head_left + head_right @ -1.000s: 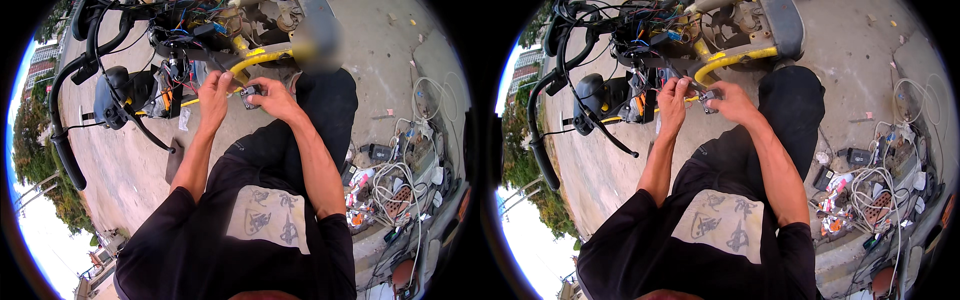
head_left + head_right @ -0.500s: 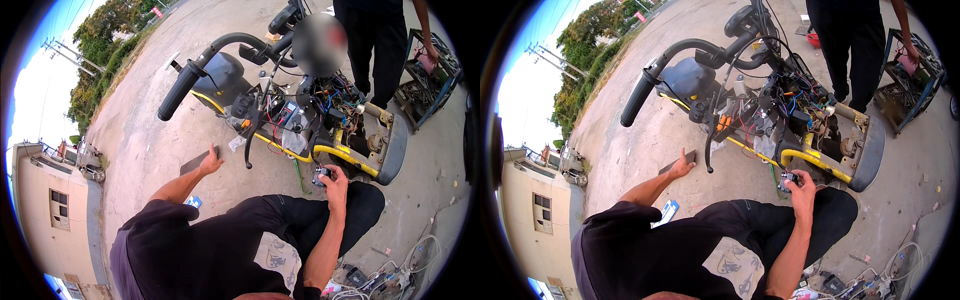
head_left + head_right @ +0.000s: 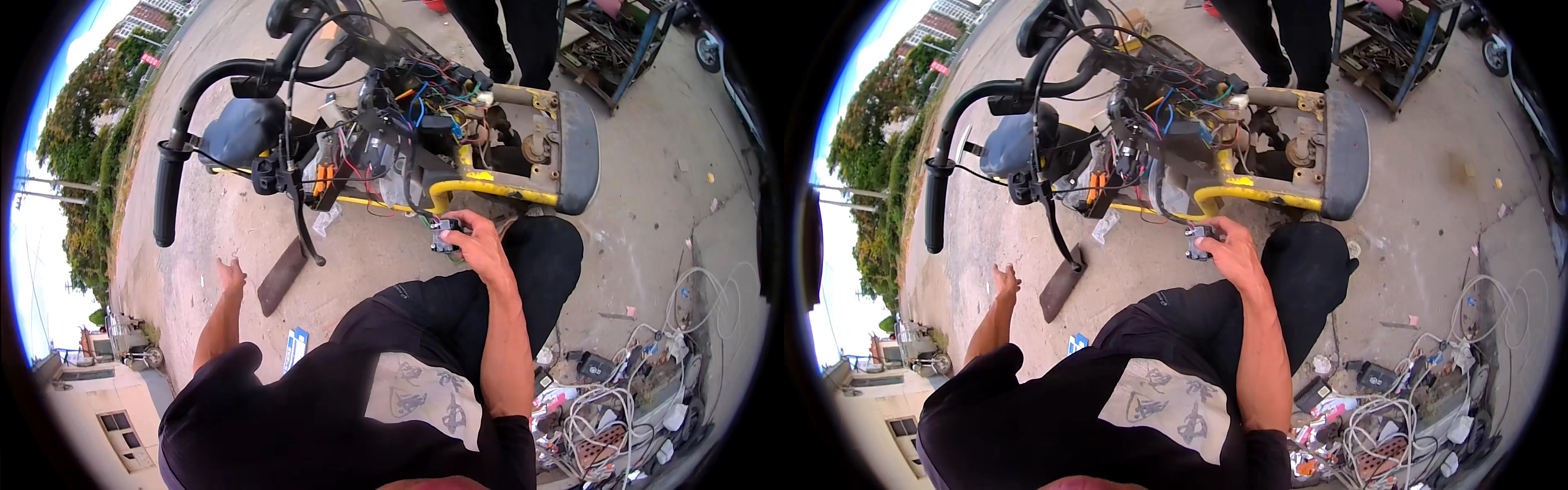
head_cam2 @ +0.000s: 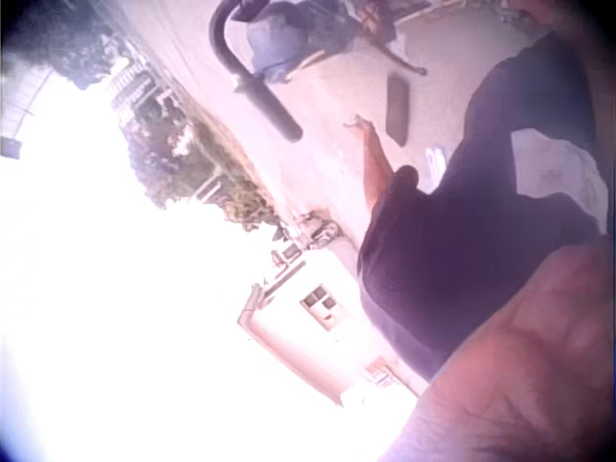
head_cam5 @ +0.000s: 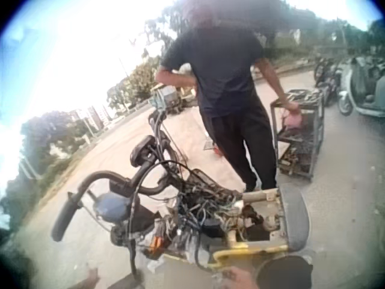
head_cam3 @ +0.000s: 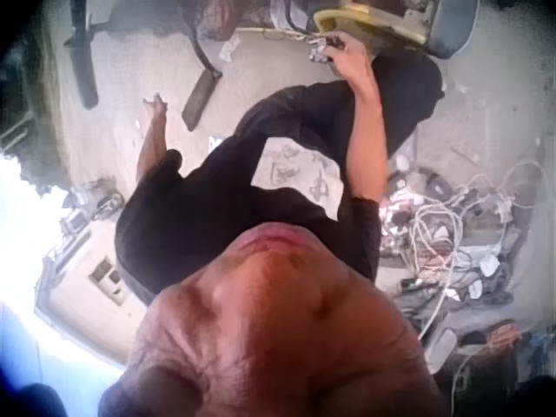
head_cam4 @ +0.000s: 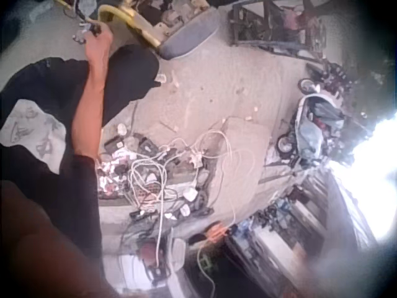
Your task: The person repairs the wiring of a yellow electric scooter. They use pliers to strip wires, a screwdriver to adjust a small black component, and electrical tape to insulate connections.
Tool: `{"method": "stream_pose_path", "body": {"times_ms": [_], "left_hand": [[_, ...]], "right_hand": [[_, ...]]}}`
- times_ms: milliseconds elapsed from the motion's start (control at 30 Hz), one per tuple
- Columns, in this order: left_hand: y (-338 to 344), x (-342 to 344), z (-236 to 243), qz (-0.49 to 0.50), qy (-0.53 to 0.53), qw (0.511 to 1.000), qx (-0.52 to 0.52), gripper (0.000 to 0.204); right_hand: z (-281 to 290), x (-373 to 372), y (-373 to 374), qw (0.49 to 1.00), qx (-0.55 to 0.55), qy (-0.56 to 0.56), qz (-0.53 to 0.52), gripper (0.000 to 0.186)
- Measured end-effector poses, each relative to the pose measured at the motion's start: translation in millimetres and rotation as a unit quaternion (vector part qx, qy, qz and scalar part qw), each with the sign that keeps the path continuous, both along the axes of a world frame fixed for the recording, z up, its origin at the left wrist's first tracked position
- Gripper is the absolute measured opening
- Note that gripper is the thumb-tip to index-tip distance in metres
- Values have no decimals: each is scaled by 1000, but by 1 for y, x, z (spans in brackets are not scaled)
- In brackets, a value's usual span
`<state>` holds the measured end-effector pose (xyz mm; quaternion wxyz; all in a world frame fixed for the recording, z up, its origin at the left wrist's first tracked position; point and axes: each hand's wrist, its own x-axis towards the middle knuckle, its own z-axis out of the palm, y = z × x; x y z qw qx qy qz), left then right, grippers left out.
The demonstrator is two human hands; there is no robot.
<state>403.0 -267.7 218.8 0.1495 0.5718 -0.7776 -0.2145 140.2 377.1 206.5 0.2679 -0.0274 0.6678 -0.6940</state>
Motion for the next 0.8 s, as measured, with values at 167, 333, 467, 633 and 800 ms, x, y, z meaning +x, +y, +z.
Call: {"method": "stream_pose_path", "body": {"times_ms": [167, 333, 467, 633, 800], "left_hand": [[258, -74, -109, -266, 63, 921, 277, 66], [395, -160, -48, -428, 84, 762, 480, 58], [430, -188, -13, -426, 135, 707, 549, 55], [445, -200, -1, -401, 159, 715, 550, 43], [443, -201, 3, -352, 175, 702, 593, 32]], "right_hand": [[15, 2, 12, 996, -35, -87, 7, 41], [1, 4, 19, 989, -87, -123, 5, 42], [5, 6, 12, 986, -108, -121, 26, 45], [5, 7, 8, 989, -118, -81, 35, 47], [5, 7, 11, 981, -159, -99, 56, 51]]}}
